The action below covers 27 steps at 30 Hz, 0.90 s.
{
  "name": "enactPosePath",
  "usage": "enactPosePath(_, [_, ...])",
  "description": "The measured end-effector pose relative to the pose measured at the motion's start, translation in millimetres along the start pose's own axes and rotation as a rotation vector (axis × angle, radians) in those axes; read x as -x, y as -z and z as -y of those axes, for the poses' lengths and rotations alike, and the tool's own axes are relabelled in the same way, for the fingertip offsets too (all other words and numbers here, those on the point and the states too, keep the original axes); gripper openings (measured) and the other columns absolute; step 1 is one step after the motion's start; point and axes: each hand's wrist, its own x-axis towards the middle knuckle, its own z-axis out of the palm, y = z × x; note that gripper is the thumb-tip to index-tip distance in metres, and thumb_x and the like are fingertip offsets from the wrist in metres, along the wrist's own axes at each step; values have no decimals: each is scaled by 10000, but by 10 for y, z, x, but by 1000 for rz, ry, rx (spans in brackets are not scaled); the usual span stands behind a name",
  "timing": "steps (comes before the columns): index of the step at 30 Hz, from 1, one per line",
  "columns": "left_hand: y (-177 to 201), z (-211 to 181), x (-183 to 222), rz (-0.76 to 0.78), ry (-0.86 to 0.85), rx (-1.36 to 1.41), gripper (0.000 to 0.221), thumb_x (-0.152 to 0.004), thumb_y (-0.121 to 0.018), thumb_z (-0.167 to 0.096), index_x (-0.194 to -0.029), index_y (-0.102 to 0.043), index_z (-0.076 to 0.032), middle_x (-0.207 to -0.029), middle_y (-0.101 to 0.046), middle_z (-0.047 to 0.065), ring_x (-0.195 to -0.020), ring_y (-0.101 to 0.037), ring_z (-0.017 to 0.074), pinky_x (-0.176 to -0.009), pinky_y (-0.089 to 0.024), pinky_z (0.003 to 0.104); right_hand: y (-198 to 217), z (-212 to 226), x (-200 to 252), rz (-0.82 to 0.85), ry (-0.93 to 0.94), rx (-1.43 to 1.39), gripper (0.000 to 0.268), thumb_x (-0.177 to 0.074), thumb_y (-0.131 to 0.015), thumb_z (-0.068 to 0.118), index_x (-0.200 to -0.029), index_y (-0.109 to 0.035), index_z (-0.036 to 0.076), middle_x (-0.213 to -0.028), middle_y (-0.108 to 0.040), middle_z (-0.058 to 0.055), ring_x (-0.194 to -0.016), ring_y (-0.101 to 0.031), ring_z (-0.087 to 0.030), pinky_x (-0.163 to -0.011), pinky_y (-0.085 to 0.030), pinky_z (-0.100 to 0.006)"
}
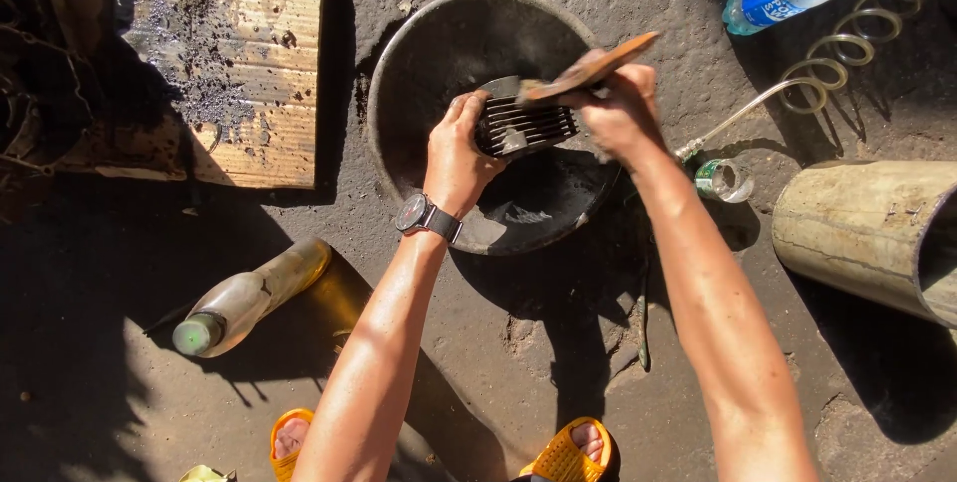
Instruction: Cleaning a motorcycle engine cylinder block with a brush and cleaning fluid.
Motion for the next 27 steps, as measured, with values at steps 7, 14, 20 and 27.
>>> enactPosePath(7, [-8, -18, -39, -10, -22, -5, 835, -575, -923, -39, -1336, -581, 4, -1339, -622, 152, -1165, -677, 294, -996, -582, 342, 7, -309, -17, 71, 244, -306, 374, -798, -447, -168, -1025, -707, -25, -971, -745, -112, -858, -728, -227, -852, -660, -371])
enactPosePath(14, [22, 9, -22, -8, -40, -38, 801, -608, -921, -33, -1335, -589, 9, -1311, -645, 145, -1149, -687, 297, -988, -588, 350, -70, -157, 55, 30, 263, -145, 245, -836, -568, -135, -993, -729, -39, -921, -745, -137, -795, -703, -221, -744, -616, -365])
enactPosePath(20, [13, 4, -71, 0, -68, -35, 825, -592, -947, -47, -1330, -585, 16, -1292, -644, 150, -1131, -690, 289, -974, -588, 346, 99, -369, 200, 76, 161, -206, 276, -839, -530, -108, -1001, -724, 3, -956, -762, -94, -798, -733, -196, -761, -636, -334])
enactPosePath(27, [-20, 54, -50, -7, -78, -79, 816, -625, -986, -108, -1337, -599, -12, -1282, -652, 136, -1125, -696, 271, -985, -596, 340, 239, -490, 353, 69, 38, -145, 346, -835, -501, -97, -1062, -742, 4, -1028, -788, -101, -901, -786, -189, -884, -663, -328])
